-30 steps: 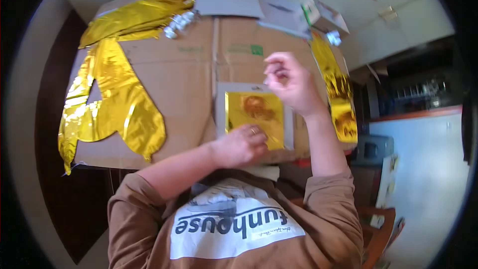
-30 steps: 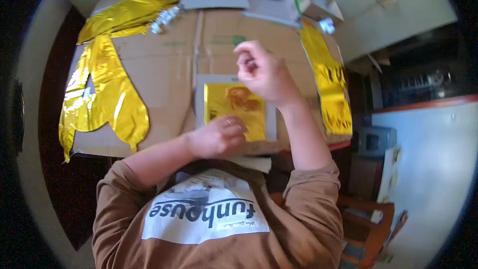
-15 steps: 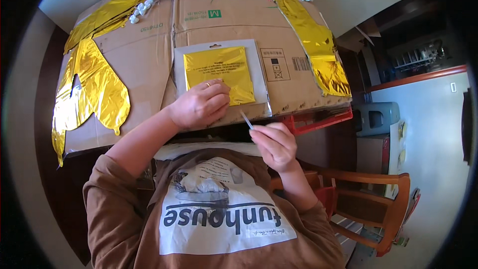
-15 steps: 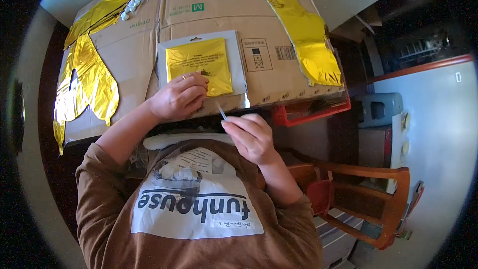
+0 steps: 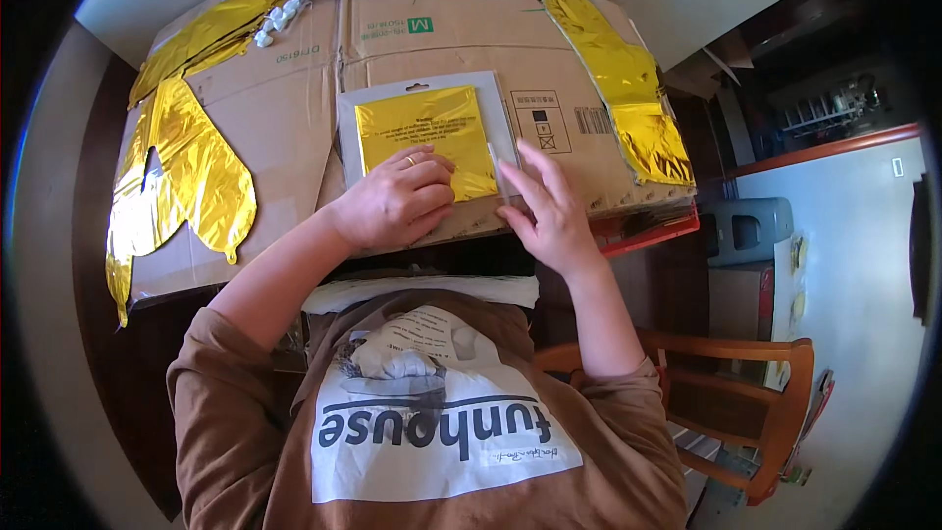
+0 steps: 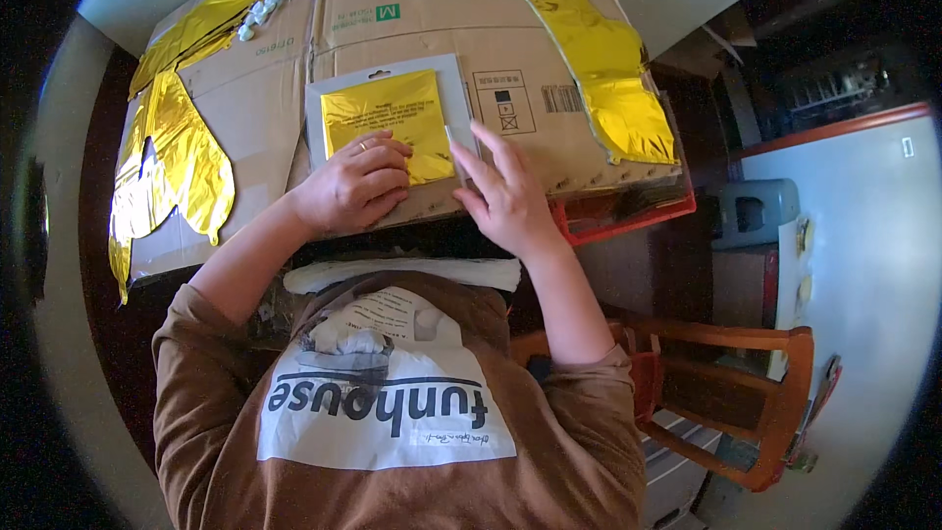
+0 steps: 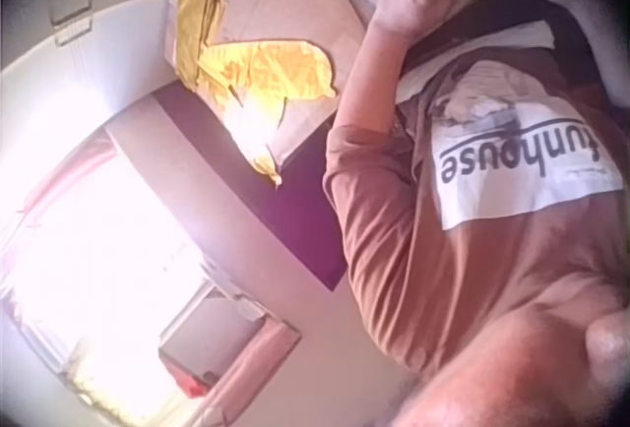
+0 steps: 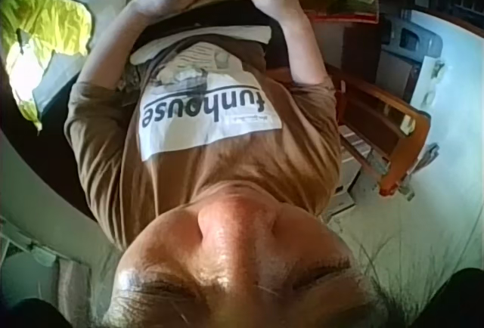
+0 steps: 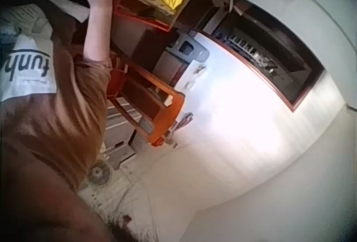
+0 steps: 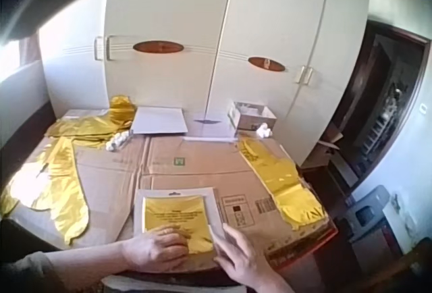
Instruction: Folding and organizing gold-colored foil letter balloons on a cardboard surface.
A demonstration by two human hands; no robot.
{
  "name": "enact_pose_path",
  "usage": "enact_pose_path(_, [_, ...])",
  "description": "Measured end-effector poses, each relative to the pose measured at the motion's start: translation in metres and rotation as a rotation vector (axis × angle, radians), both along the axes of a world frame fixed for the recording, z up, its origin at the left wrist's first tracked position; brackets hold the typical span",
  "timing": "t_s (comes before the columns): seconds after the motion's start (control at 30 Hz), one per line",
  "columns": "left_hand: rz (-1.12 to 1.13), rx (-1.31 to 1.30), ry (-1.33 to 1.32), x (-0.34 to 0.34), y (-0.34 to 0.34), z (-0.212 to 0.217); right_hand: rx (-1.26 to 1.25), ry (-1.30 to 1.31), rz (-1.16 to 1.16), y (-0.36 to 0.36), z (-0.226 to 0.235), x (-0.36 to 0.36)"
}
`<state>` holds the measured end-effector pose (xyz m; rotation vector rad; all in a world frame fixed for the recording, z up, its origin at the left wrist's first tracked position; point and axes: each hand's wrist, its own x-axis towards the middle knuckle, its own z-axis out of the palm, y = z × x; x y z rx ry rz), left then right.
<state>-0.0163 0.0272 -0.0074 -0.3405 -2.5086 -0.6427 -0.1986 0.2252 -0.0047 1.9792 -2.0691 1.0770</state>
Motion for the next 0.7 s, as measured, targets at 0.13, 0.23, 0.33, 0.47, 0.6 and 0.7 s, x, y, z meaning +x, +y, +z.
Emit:
enact_pose_path(0.13, [0.011, 0.043, -0.021, 0.0, -0.002, -0.001, 0.243, -0.028, 0.18, -0.005, 0.01, -0.024])
enact_pose_path(0.23, [0.022, 0.072, -0.03, 0.002, -0.001, -0.001, 0.183, 0.081, 0.15, -0.012, 0.014, -0.022])
enact_pose_path(0.33, [0.019, 0.039, -0.013, 0.0, -0.003, -0.003, 0.122, 0.165, 0.143, -0.021, 0.009, -0.024])
enact_pose_path(0.47, [0.003, -0.045, -0.103, -0.002, -0.005, 0.006, 0.0, 0.246, 0.124, -0.016, -0.004, -0.024])
enact_pose_path(0.6, [-0.011, -0.146, -0.124, -0.015, 0.004, 0.02, -0.105, 0.261, -0.021, -0.001, -0.008, -0.008])
enact_pose_path(0.7, [-0.073, -0.129, -0.009, -0.031, 0.012, 0.022, -0.105, 0.221, -0.11, 0.017, -0.015, 0.0])
